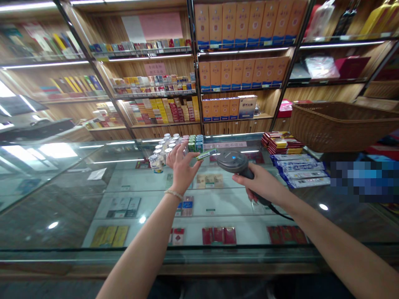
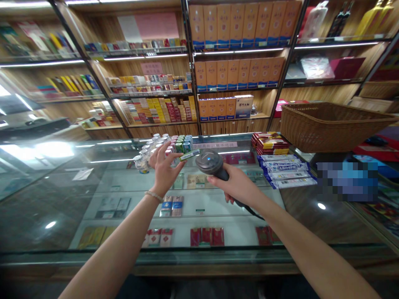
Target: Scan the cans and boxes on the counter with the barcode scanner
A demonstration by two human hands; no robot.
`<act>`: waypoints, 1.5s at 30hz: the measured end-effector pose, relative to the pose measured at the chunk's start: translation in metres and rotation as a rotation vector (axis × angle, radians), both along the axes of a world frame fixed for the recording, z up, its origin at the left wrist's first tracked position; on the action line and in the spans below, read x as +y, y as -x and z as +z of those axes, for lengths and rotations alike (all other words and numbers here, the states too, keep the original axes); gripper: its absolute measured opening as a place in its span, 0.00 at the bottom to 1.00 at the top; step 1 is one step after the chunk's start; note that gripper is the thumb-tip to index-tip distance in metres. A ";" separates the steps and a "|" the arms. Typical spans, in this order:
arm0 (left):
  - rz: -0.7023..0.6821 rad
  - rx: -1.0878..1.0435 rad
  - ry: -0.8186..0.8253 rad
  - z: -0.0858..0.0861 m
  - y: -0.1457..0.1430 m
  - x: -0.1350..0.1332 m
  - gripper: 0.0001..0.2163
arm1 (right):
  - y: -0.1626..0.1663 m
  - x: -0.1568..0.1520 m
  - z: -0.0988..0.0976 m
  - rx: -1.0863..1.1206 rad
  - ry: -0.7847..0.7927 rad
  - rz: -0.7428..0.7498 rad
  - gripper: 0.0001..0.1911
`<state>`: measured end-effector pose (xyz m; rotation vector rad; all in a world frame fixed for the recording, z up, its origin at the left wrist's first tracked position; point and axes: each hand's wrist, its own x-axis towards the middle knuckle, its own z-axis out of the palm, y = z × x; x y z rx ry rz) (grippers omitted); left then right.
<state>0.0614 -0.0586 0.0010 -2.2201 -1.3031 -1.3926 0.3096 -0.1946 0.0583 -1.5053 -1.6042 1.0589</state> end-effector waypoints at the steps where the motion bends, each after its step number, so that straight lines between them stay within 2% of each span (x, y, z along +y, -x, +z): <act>1: -0.003 0.001 -0.001 0.000 0.000 0.000 0.07 | 0.000 0.000 0.000 -0.002 0.005 0.001 0.15; 12: -0.019 0.007 -0.007 -0.002 0.001 0.001 0.08 | 0.000 0.001 0.001 -0.009 0.017 0.004 0.13; 19: -0.019 0.012 -0.021 -0.001 0.000 0.001 0.07 | -0.002 0.001 -0.001 -0.048 -0.024 0.026 0.20; 21: -0.013 0.011 -0.014 -0.001 0.000 0.000 0.07 | -0.004 0.005 -0.005 -0.114 -0.097 0.030 0.22; 24: -0.008 0.008 -0.006 0.000 -0.001 0.000 0.07 | -0.010 0.011 -0.011 -0.304 -0.368 0.005 0.20; 26: -0.010 0.004 0.000 0.000 0.000 0.000 0.07 | -0.014 0.014 -0.015 -0.462 -0.485 -0.018 0.17; 31: -0.012 0.006 0.015 0.001 0.000 -0.001 0.07 | -0.016 0.014 -0.013 -0.783 -0.449 -0.016 0.17; 35: -0.007 0.001 0.035 0.001 -0.002 -0.002 0.06 | -0.014 0.014 -0.013 -0.953 -0.437 -0.029 0.21; 45: -0.026 0.026 0.008 0.000 0.000 0.000 0.07 | -0.025 0.029 -0.025 -1.113 -0.393 -0.053 0.22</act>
